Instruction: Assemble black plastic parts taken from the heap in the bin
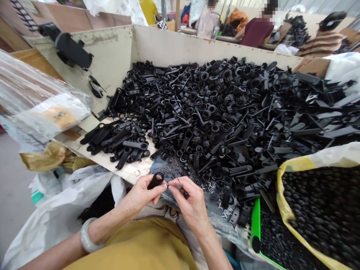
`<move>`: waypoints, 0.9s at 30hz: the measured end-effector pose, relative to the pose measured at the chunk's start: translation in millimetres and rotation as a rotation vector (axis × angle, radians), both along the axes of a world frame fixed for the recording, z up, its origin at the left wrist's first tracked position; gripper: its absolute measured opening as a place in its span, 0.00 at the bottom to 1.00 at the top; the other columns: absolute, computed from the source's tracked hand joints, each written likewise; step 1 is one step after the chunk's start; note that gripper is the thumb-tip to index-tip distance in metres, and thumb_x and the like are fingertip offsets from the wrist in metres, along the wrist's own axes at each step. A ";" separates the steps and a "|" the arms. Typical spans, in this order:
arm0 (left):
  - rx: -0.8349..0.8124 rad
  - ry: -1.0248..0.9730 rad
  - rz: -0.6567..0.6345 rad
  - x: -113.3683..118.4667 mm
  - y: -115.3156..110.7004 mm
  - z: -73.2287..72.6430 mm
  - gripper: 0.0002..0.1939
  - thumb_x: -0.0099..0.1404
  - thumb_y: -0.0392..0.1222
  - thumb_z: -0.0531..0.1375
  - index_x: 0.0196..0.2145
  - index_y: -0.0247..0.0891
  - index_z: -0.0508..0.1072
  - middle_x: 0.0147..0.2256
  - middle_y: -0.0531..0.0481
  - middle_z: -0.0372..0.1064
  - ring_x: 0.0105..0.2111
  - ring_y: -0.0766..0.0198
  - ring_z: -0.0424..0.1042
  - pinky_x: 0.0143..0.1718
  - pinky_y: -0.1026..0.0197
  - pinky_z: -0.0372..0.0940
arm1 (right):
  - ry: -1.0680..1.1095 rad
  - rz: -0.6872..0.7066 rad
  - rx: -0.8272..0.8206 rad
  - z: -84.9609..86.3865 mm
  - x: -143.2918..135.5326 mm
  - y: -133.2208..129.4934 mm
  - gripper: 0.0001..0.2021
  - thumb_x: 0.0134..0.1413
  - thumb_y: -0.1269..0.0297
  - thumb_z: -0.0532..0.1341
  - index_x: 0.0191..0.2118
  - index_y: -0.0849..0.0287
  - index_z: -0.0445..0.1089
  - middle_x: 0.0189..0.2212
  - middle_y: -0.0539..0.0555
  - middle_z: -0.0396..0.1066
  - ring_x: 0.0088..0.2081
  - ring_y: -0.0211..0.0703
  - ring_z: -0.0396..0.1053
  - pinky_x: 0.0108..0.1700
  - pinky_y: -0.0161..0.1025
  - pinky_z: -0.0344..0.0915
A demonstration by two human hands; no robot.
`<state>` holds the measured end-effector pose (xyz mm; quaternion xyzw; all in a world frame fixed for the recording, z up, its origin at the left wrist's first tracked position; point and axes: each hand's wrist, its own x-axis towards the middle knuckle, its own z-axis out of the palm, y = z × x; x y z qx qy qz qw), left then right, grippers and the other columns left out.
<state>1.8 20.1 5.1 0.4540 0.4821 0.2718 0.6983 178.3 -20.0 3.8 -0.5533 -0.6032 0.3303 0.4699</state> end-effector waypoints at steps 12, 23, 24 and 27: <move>-0.113 -0.055 -0.009 6.1 -1.9 6.2 0.18 0.58 0.54 0.69 0.33 0.38 0.70 0.15 0.61 0.60 0.16 0.73 0.53 0.20 0.67 0.46 | 0.045 0.023 0.001 2.5 5.6 -5.3 0.08 0.64 0.61 0.65 0.35 0.55 0.79 0.31 0.53 0.75 0.27 0.39 0.68 0.28 0.36 0.63; -0.277 -0.227 0.008 13.5 -0.5 4.8 0.16 0.54 0.49 0.72 0.32 0.36 0.73 0.16 0.61 0.58 0.16 0.75 0.51 0.19 0.66 0.39 | 0.245 -0.146 -0.157 -13.9 0.2 -16.9 0.09 0.59 0.56 0.69 0.34 0.56 0.78 0.28 0.51 0.74 0.29 0.40 0.69 0.30 0.35 0.65; -0.286 -0.235 0.027 14.8 -0.8 4.2 0.16 0.54 0.48 0.72 0.31 0.36 0.73 0.16 0.61 0.57 0.16 0.75 0.50 0.19 0.66 0.39 | 0.196 -0.158 -0.113 -12.9 -0.9 -17.9 0.08 0.60 0.58 0.69 0.33 0.56 0.78 0.29 0.51 0.75 0.29 0.40 0.69 0.30 0.35 0.66; -0.332 -0.289 0.101 18.1 -3.7 2.8 0.16 0.52 0.46 0.73 0.30 0.36 0.72 0.19 0.61 0.60 0.17 0.76 0.52 0.19 0.67 0.42 | 0.073 -0.172 0.041 -9.0 -3.3 -20.4 0.04 0.62 0.64 0.67 0.37 0.55 0.81 0.32 0.53 0.77 0.31 0.41 0.72 0.32 0.36 0.68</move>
